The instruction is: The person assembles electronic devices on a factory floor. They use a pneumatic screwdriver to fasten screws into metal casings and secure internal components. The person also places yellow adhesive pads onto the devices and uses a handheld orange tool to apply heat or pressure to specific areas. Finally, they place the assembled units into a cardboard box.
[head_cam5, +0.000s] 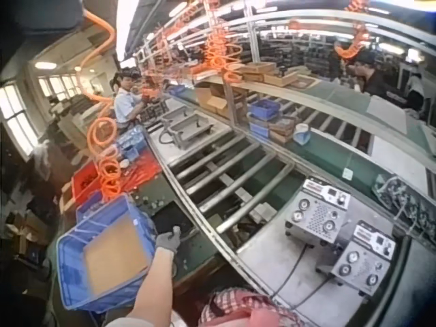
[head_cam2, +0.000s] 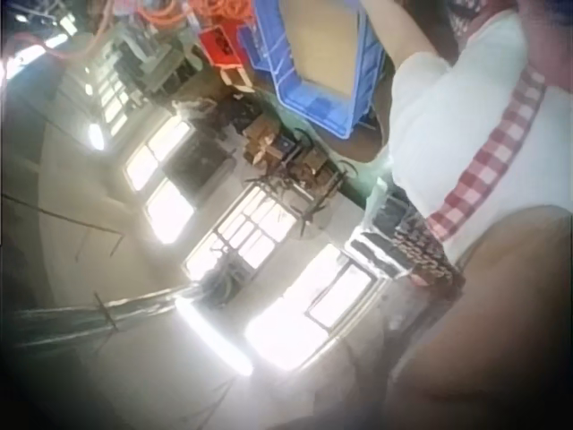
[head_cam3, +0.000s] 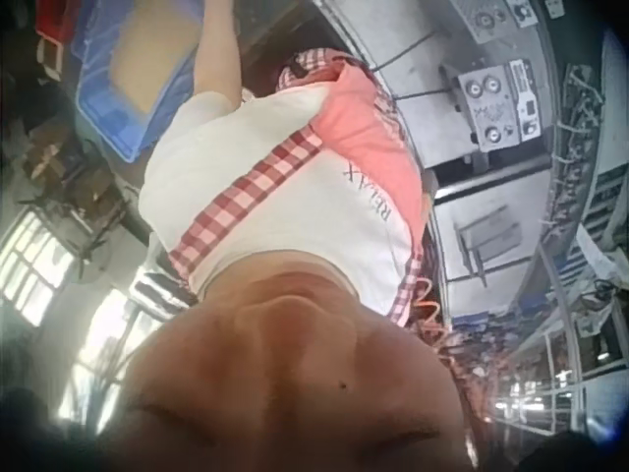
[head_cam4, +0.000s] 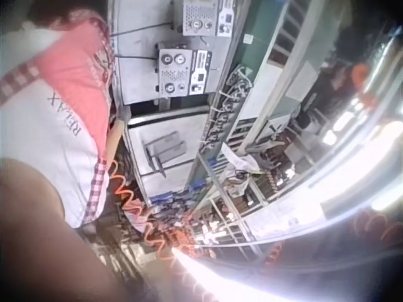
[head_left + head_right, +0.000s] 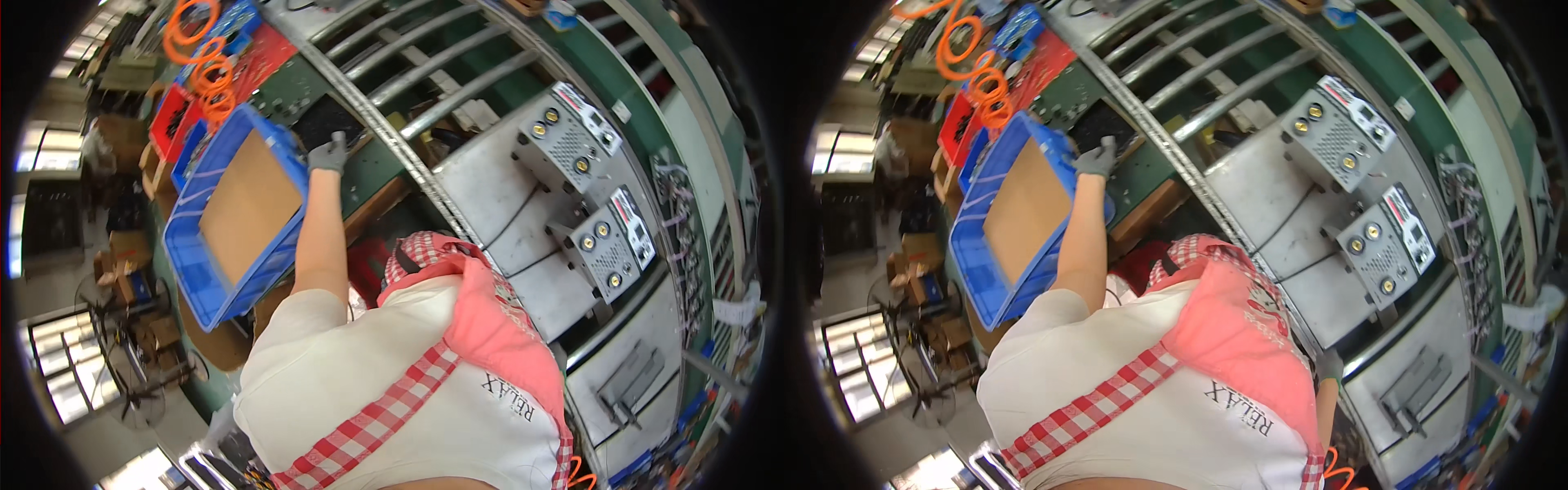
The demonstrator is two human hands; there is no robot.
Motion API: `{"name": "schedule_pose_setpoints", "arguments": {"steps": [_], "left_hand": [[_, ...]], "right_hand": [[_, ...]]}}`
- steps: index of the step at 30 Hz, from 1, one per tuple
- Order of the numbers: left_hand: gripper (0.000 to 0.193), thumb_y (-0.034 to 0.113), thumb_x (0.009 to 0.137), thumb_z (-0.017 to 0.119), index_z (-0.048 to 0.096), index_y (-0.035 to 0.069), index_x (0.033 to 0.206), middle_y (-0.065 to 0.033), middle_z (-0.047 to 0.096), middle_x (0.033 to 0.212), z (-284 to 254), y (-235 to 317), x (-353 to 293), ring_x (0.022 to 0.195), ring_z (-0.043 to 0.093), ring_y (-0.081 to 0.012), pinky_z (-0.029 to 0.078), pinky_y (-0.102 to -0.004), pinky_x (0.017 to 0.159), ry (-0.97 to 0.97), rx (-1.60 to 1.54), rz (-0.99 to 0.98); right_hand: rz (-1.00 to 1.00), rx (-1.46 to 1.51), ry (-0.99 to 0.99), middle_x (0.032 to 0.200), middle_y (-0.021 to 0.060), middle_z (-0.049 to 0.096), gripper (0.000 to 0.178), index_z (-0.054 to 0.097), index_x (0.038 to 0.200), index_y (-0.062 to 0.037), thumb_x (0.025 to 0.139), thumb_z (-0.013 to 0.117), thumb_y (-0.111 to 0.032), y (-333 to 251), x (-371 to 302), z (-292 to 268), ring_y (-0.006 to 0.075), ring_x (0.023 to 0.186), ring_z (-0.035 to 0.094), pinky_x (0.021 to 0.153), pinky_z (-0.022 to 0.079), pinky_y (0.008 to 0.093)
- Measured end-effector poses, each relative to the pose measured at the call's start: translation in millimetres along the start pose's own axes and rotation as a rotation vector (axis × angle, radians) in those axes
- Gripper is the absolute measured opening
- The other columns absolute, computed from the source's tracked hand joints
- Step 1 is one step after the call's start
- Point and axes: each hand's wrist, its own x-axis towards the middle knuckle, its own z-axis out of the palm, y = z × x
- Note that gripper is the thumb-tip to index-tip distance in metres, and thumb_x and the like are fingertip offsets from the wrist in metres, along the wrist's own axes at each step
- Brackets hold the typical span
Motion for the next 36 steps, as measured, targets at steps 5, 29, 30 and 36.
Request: {"name": "schedule_pose_setpoints", "arguments": {"steps": [5,29,30,36], "left_hand": [[0.084,0.061,0.091,0.006,0.05,-0.001,0.127,-0.0197,0.05,0.13,48,-53,87,0.124,0.045,-0.0344,0.027,-0.0501,0.108,0.392,-0.313,0.082],[0.042,0.035,0.073,0.073,0.06,-0.001,0.09,-0.0187,0.063,0.082,93,311,-227,0.071,0.061,-0.0314,0.048,-0.038,0.064,-0.027,-0.77,1.319],[0.043,0.036,0.073,0.073,0.059,0.0,0.093,-0.018,0.063,0.081,98,306,-233,0.072,0.062,-0.0326,0.048,-0.039,0.064,0.007,-0.71,1.42],[0.044,0.04,0.072,0.07,0.055,0.006,0.097,-0.0161,0.064,0.085,113,300,-235,0.076,0.063,-0.0361,0.05,-0.0423,0.064,-0.156,-0.017,1.795]], "right_hand": [[-0.404,0.706,0.058,0.079,0.0036,0.06,0.026,0.06,0.1,-0.0012,0.09,0.054,-0.025,-143,-35,-92,0.0115,0.066,0.058,0.062,0.048,0.025],[0.074,-0.173,0.947,0.075,0.0084,0.064,0.029,0.07,0.073,-0.0137,0.064,0.072,-0.041,-150,-69,-236,0.0284,0.093,0.057,0.085,0.038,0.0414],[0.201,-0.094,0.949,0.074,0.0082,0.065,0.031,0.071,0.072,-0.0144,0.065,0.071,-0.045,-143,-66,-230,0.0289,0.091,0.057,0.083,0.038,0.0412],[0.527,0.149,0.997,0.073,0.0095,0.065,0.038,0.071,0.078,-0.0153,0.07,0.065,-0.052,-149,9,-156,0.0299,0.08,0.061,0.075,0.038,0.0432]]}}
